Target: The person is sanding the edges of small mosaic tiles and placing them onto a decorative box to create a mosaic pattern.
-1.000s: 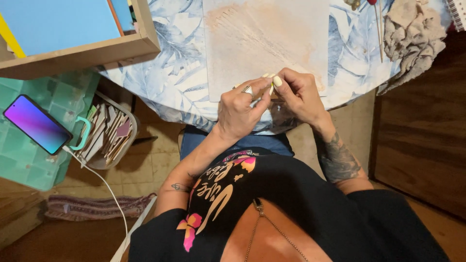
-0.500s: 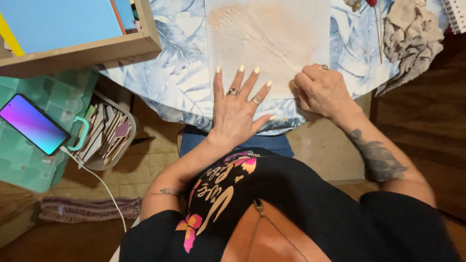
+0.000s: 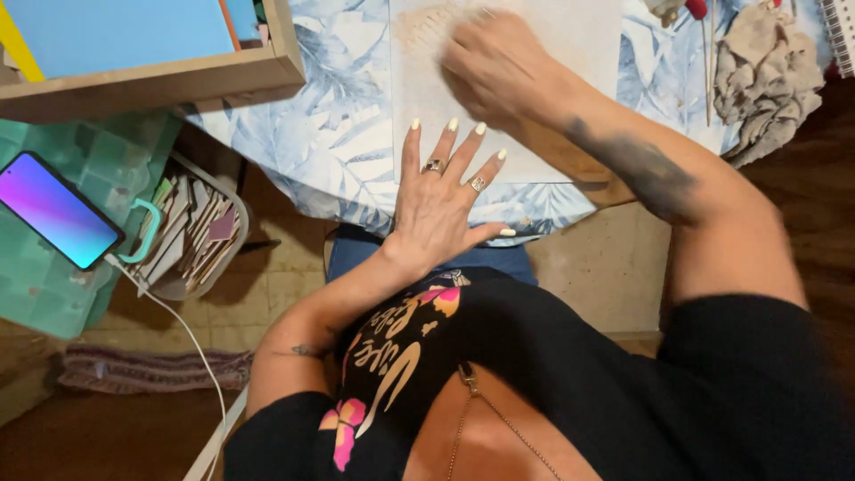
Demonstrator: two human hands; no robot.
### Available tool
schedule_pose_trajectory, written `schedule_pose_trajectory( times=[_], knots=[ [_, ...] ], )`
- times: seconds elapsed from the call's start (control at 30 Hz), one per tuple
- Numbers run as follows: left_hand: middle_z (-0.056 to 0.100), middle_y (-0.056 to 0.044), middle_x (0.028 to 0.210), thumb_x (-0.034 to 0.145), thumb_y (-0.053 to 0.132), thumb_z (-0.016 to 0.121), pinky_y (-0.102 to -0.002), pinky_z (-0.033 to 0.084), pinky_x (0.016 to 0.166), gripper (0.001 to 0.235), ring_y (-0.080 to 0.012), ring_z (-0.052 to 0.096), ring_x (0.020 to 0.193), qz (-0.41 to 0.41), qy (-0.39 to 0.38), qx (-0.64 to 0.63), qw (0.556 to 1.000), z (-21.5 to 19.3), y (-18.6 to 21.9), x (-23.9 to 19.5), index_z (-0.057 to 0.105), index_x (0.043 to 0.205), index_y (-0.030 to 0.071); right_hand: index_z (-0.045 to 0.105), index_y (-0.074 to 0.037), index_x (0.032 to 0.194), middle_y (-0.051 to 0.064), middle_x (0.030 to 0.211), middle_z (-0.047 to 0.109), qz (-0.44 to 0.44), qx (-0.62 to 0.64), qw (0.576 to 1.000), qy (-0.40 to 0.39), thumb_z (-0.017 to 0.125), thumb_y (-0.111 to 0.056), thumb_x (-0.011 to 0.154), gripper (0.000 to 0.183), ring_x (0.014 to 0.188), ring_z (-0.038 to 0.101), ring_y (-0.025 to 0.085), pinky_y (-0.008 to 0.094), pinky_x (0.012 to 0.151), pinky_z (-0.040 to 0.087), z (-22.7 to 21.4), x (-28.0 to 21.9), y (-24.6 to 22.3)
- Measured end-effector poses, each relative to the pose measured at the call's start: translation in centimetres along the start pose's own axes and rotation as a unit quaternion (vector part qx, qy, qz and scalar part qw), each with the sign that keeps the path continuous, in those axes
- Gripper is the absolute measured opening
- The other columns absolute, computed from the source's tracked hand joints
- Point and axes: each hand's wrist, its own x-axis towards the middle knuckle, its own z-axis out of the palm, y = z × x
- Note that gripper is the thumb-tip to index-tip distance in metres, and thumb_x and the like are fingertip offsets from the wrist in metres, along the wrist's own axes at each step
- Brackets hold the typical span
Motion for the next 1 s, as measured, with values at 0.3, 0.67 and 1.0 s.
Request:
schedule_pose_trajectory(
  times=[0.3, 0.67, 1.0],
  knots=[
    [0.038, -0.013, 0.13, 0.064, 0.075, 0.051, -0.056, 0.011, 0.101, 0.081, -0.0363, 0.034, 0.12, 0.031, 0.003, 0.023, 0.999, 0.0, -0.4, 0.2, 0.046, 0.124, 0.021, 0.04, -0.007, 0.064, 0.006, 0.057, 0.033, 0.058, 0.018, 0.998, 0.011, 0.048, 0.002, 0.082, 0.022, 0.044, 0.032, 0.019, 0.03, 0.04, 0.023, -3.4, -10.4, -2.9],
    [0.039, -0.012, 0.129, 0.063, 0.072, 0.053, -0.057, 0.012, 0.099, 0.078, -0.035, 0.037, 0.118, 0.011, -0.005, 0.003, 1.0, 0.1, -0.1, 0.2, 0.048, 0.122, 0.021, 0.039, -0.012, 0.057, 0.003, 0.055, 0.038, -0.026, -0.011, 1.0, 0.005, 0.049, -0.012, 0.082, 0.027, 0.042, 0.033, 0.021, 0.033, 0.044, 0.027, 1.8, 0.1, 1.3],
    [0.047, -0.016, 0.119, 0.069, 0.051, 0.061, -0.062, 0.004, 0.097, 0.06, -0.0367, 0.04, 0.114, 0.014, 0.065, -0.098, 0.993, 0.1, 0.5, 0.7, 0.054, 0.114, 0.011, 0.05, -0.01, 0.073, 0.008, 0.064, 0.044, 0.198, 0.077, 0.977, -0.013, 0.052, -0.018, 0.079, 0.01, 0.061, 0.053, 0.026, 0.037, 0.054, 0.042, -1.8, -14.5, -5.2]
  ],
)
